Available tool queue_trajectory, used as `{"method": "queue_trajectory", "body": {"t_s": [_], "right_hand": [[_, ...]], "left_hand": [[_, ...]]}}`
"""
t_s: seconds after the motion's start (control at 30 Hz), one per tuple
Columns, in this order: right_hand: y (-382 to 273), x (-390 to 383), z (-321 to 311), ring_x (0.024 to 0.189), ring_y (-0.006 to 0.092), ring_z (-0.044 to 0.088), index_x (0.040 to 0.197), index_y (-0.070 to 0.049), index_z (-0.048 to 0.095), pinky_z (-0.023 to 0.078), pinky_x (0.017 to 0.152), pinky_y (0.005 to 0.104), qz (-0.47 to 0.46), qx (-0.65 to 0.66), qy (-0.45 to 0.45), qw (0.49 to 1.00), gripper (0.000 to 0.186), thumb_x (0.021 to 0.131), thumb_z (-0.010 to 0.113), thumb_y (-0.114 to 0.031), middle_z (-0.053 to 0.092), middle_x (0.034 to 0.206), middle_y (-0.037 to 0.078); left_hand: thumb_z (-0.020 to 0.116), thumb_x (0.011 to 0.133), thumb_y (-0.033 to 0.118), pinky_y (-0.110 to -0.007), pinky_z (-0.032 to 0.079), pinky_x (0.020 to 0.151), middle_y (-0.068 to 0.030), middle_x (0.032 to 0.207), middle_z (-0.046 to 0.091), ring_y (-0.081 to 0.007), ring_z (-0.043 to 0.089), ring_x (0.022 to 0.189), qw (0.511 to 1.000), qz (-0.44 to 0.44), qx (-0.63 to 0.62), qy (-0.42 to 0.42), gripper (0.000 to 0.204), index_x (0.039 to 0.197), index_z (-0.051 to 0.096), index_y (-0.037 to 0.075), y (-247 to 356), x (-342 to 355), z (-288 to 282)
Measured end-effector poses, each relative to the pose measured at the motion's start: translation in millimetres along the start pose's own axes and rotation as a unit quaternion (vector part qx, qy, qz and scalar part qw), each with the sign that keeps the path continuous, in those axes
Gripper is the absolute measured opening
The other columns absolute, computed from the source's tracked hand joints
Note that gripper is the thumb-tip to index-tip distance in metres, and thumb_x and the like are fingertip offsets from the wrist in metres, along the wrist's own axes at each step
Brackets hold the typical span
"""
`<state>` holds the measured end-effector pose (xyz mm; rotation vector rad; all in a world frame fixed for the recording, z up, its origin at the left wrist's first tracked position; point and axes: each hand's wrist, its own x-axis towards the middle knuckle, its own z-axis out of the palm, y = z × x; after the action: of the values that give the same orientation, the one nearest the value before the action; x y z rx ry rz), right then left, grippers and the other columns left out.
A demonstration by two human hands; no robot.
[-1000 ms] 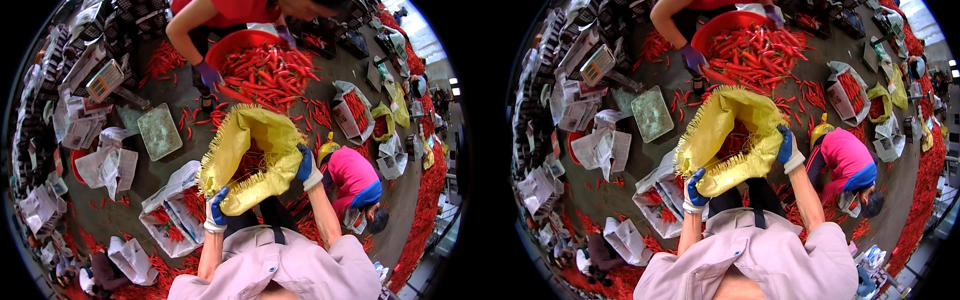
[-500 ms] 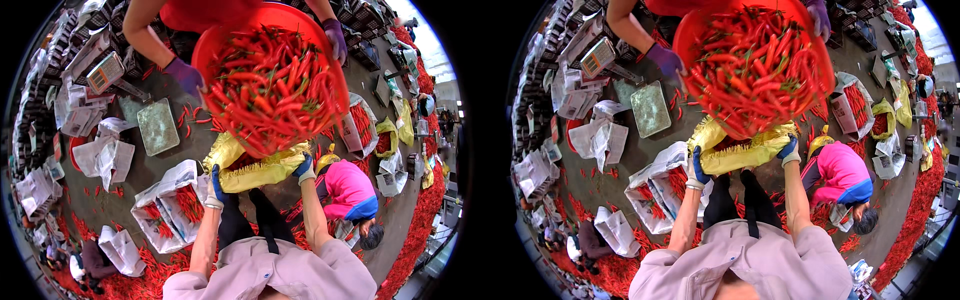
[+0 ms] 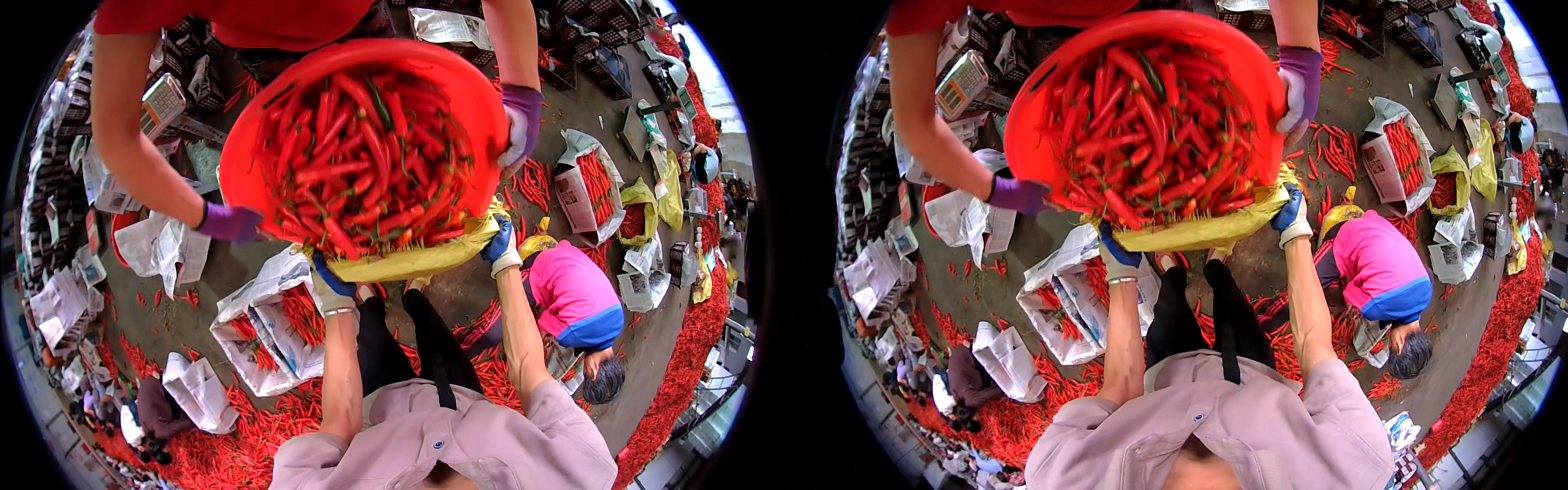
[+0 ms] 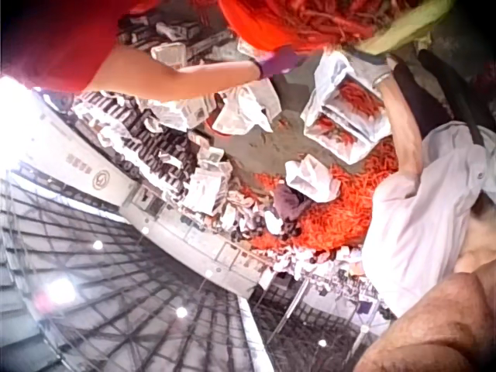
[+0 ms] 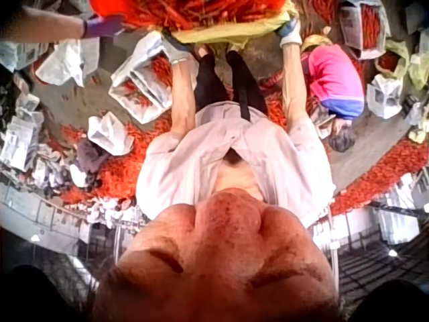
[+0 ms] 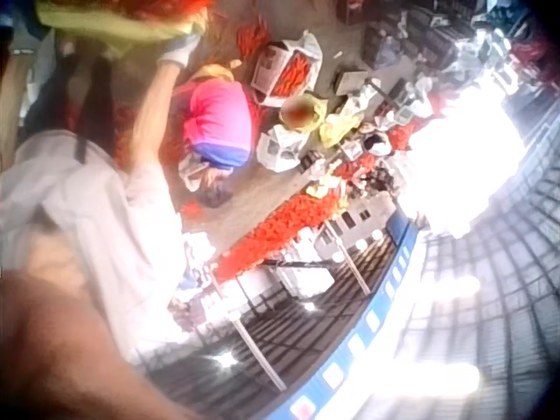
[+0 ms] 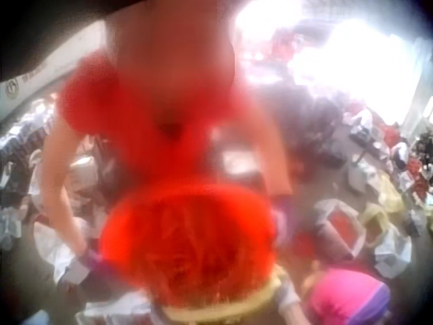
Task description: The person sits on the floor and sorts red chili peppers by hand, gathering them into bunches and placing them into a yellow sack. Other workers are visible nearby, also sorting peppers and transferring them into containers.
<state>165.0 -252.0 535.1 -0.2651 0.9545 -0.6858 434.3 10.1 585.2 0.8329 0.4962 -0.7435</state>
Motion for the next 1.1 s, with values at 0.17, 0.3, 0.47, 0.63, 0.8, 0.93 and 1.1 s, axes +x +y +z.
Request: {"method": "queue_trajectory", "body": {"t_s": [0.17, 0.3, 0.47, 0.63, 0.8, 0.93, 1.1], "right_hand": [[12.4, -20.6, 20.6, 0.098, 0.0268, 0.059, 0.116, -0.004, 0.054, 0.047, 0.086, 0.0395, 0.019, -0.017, -0.037, 0.999, 0.033, 0.089, 0.046, -0.021, 0.06, 0.112, 0.012], [23.9, -32.7, 27.6, 0.1, 0.0231, 0.057, 0.124, -0.004, 0.05, 0.046, 0.087, 0.0355, 0.038, -0.072, -0.026, 0.996, 0.037, 0.089, 0.046, -0.016, 0.059, 0.113, 0.008], [60.5, -33.1, -3.4, 0.099, 0.0187, 0.056, 0.125, -0.005, 0.05, 0.046, 0.084, 0.0317, 0.06, -0.072, -0.003, 0.996, 0.038, 0.087, 0.048, -0.01, 0.058, 0.114, 0.006], [86.2, -46.8, -36.9, 0.101, 0.0199, 0.056, 0.124, -0.005, 0.049, 0.047, 0.083, 0.0323, 0.023, -0.115, 0.038, 0.992, 0.037, 0.087, 0.051, -0.009, 0.056, 0.115, 0.008], [83.8, -57.8, -29.9, 0.101, 0.0211, 0.055, 0.124, -0.006, 0.049, 0.047, 0.085, 0.0339, 0.017, -0.071, 0.057, 0.996, 0.037, 0.087, 0.049, -0.008, 0.056, 0.115, 0.008], [86.3, -51.0, -39.5, 0.103, 0.0253, 0.056, 0.125, -0.009, 0.047, 0.046, 0.089, 0.0388, 0.0, -0.087, 0.043, 0.995, 0.038, 0.086, 0.048, -0.009, 0.056, 0.117, 0.008], [99.1, -58.7, -61.6, 0.09, 0.0235, 0.06, 0.113, -0.003, 0.055, 0.049, 0.083, 0.0355, 0.04, -0.117, 0.065, 0.99, 0.03, 0.085, 0.045, -0.009, 0.062, 0.102, 0.009]], "left_hand": [[0.048, 0.091, 0.026, -0.043, 0.044, 0.093, -0.0044, 0.119, 0.055, -0.0252, 0.055, 0.107, 0.996, 0.053, 0.058, 0.043, 0.037, 0.127, 0.045, 0.014, -0.3, -21.8, -18.3], [0.049, 0.092, 0.024, -0.042, 0.046, 0.09, -0.0051, 0.116, 0.055, -0.024, 0.055, 0.104, 0.991, 0.072, 0.085, 0.069, 0.038, 0.127, 0.045, 0.012, -4.8, -21.6, -35.6], [0.053, 0.09, 0.02, -0.036, 0.048, 0.082, -0.0059, 0.11, 0.057, -0.0206, 0.056, 0.097, 0.971, 0.155, 0.169, 0.072, 0.035, 0.123, 0.049, 0.007, -19.1, -15.3, -64.8], [0.052, 0.09, 0.014, -0.031, 0.044, 0.083, -0.0049, 0.107, 0.057, -0.0158, 0.054, 0.093, 0.957, 0.183, 0.211, 0.074, 0.033, 0.12, 0.052, 0.002, -37.7, -22.6, -82.7], [0.052, 0.09, 0.014, -0.029, 0.043, 0.083, -0.0032, 0.105, 0.058, -0.014, 0.053, 0.093, 0.912, 0.215, 0.342, 0.07, 0.032, 0.118, 0.055, 0.001, -32.4, -27.6, -94.8], [0.053, 0.09, 0.014, -0.028, 0.043, 0.081, -0.0018, 0.103, 0.059, -0.0128, 0.053, 0.09, 0.933, 0.175, 0.304, 0.076, 0.03, 0.117, 0.056, 0.002, -34.8, -24.9, -91.2], [0.054, 0.087, 0.011, -0.027, 0.044, 0.076, -0.0013, 0.093, 0.059, -0.0122, 0.054, 0.084, 0.901, 0.118, 0.413, 0.063, 0.021, 0.106, 0.06, 0.003, -26.5, -73.0, -117.0]]}}
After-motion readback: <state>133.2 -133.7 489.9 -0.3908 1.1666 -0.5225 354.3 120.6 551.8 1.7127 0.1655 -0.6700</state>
